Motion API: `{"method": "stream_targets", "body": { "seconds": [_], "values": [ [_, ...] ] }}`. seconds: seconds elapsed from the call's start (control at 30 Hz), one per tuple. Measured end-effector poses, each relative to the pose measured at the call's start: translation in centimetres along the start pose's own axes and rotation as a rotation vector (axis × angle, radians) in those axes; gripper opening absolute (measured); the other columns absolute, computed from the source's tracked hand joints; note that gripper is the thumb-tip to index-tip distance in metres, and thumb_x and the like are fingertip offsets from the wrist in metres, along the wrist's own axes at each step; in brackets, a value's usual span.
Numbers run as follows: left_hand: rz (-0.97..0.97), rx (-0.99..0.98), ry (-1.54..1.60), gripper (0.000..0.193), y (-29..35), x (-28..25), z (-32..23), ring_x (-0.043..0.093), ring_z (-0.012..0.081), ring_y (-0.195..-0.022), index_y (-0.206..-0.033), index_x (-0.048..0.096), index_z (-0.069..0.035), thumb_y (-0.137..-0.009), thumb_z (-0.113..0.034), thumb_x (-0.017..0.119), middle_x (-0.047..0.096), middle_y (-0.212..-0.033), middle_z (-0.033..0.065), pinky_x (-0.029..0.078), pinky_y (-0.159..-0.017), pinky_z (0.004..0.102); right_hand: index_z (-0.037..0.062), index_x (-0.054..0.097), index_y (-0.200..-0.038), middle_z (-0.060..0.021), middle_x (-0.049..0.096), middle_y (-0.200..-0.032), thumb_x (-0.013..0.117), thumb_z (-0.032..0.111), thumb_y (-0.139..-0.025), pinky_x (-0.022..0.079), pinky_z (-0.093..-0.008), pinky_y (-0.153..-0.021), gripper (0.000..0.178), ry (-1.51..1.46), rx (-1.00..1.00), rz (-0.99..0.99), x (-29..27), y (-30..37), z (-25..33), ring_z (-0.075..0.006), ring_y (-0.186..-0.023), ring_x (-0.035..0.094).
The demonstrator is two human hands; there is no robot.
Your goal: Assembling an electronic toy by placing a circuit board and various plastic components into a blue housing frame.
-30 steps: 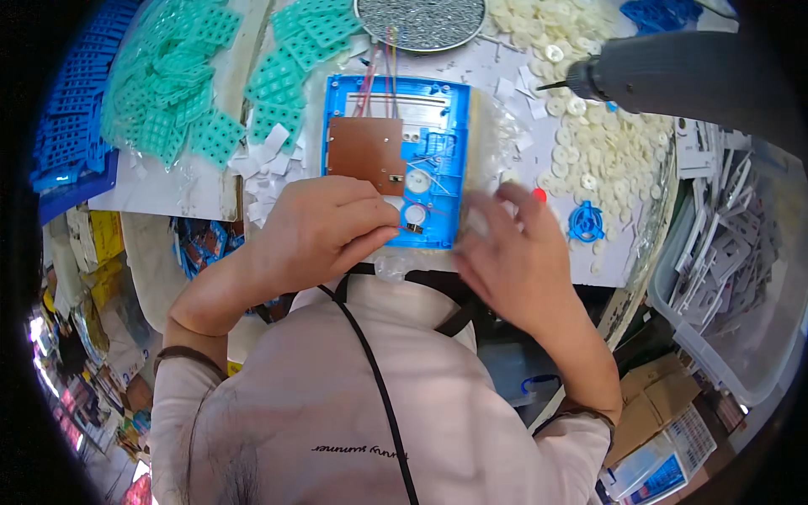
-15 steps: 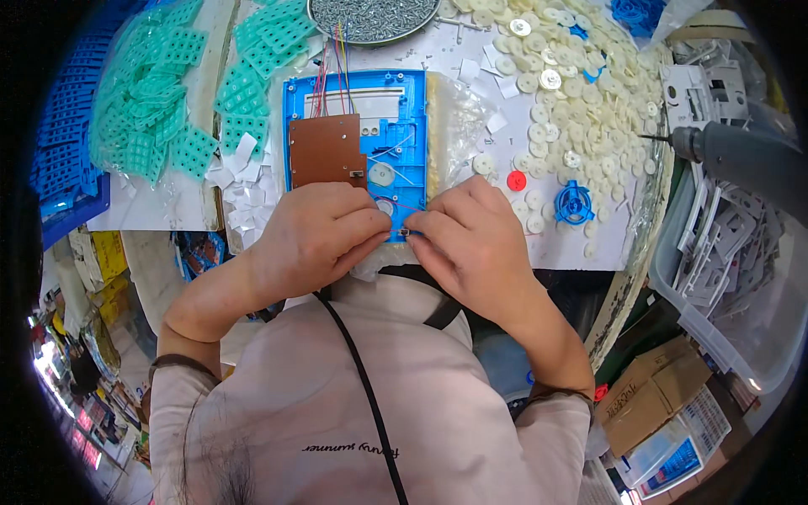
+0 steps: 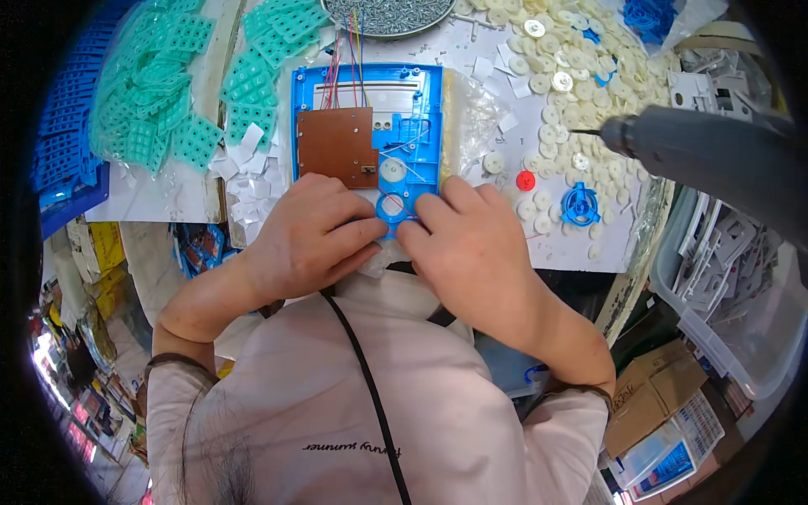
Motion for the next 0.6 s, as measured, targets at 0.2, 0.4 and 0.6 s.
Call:
{"method": "stream_targets", "body": {
  "seconds": [0.2,0.4,0.6],
  "values": [
    [-0.078,0.072,0.011,0.024,0.7,0.1,0.2,0.059,0.0237,-0.081,-0.093,0.068,-0.009,-0.073,-0.009,0.080,0.062,-0.095,0.0042,0.046,-0.073,0.0384,0.0088,0.067,-0.083,-0.0024,0.054,-0.082,0.066,0.013,-0.073,0.042,-0.0372,-0.063,0.011,0.052,-0.022,0.001,-0.4,-0.1,0.9,-0.0232,-0.084,0.056],
    [-0.070,0.117,0.024,0.023,1.3,0.5,0.5,0.058,0.0219,-0.077,-0.088,0.068,-0.010,-0.068,-0.010,0.079,0.061,-0.094,0.0037,0.046,-0.073,0.0375,0.0101,0.071,-0.088,-0.0010,0.057,-0.082,0.078,0.011,-0.071,0.039,-0.0365,-0.061,0.018,-0.201,-0.135,-0.240,1.2,1.6,-1.6,-0.0224,-0.076,0.053],
    [-0.018,0.134,-0.088,0.025,0.9,0.5,-0.5,0.057,0.0189,-0.084,-0.106,0.069,-0.013,-0.081,-0.014,0.065,0.063,-0.104,0.0008,0.043,-0.082,0.0377,0.0125,0.073,-0.091,-0.0002,0.056,-0.076,0.086,0.013,-0.072,0.036,-0.0374,-0.064,0.023,-0.282,-0.092,-0.297,1.6,2.4,-2.8,-0.0228,-0.071,0.049]
  ]
}}
Point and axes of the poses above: each hand's wrist, its own y-axis away from the middle knuckle, its own x-axis out of the palm, z = x × y, the point moved 8 cm from there along -y, towards the middle knuckle
